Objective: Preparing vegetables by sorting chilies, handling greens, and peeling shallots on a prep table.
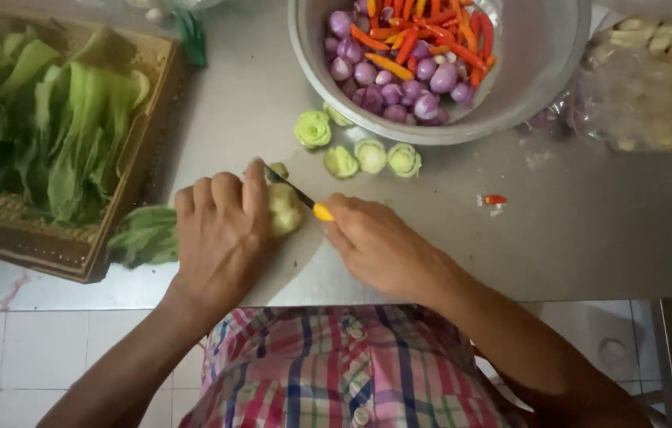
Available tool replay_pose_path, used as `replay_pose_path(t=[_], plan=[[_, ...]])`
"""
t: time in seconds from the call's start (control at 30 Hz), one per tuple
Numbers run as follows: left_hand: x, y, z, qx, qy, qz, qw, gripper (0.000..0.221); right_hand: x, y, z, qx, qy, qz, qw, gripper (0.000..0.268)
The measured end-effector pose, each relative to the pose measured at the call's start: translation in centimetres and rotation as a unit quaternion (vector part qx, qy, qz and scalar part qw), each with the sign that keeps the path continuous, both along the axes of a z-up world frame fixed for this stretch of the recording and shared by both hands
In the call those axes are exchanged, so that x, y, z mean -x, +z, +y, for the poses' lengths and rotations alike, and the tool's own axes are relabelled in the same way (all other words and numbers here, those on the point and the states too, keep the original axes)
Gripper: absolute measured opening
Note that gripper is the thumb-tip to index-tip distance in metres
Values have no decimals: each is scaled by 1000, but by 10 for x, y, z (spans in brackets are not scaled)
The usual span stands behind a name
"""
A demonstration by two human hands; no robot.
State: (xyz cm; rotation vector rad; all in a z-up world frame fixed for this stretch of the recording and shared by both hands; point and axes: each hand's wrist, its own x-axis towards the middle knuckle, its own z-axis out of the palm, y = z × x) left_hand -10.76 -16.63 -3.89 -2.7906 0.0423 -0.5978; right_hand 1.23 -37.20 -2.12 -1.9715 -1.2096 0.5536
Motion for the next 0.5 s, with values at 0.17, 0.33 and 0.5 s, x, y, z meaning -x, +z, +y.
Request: replay_pose_path(t=[0.17,0.33,0.5], plan=[[-2,-19,4,-63,103,-2,993,54,-9,12,13,121,23,89,988,29],[-9,3,-14,48,160,48,985,89,-16,3,13,199,14,12,980,31],[-11,4,-20,166,198,92,962,89,17,30,-3,166,-19,37,985,25]])
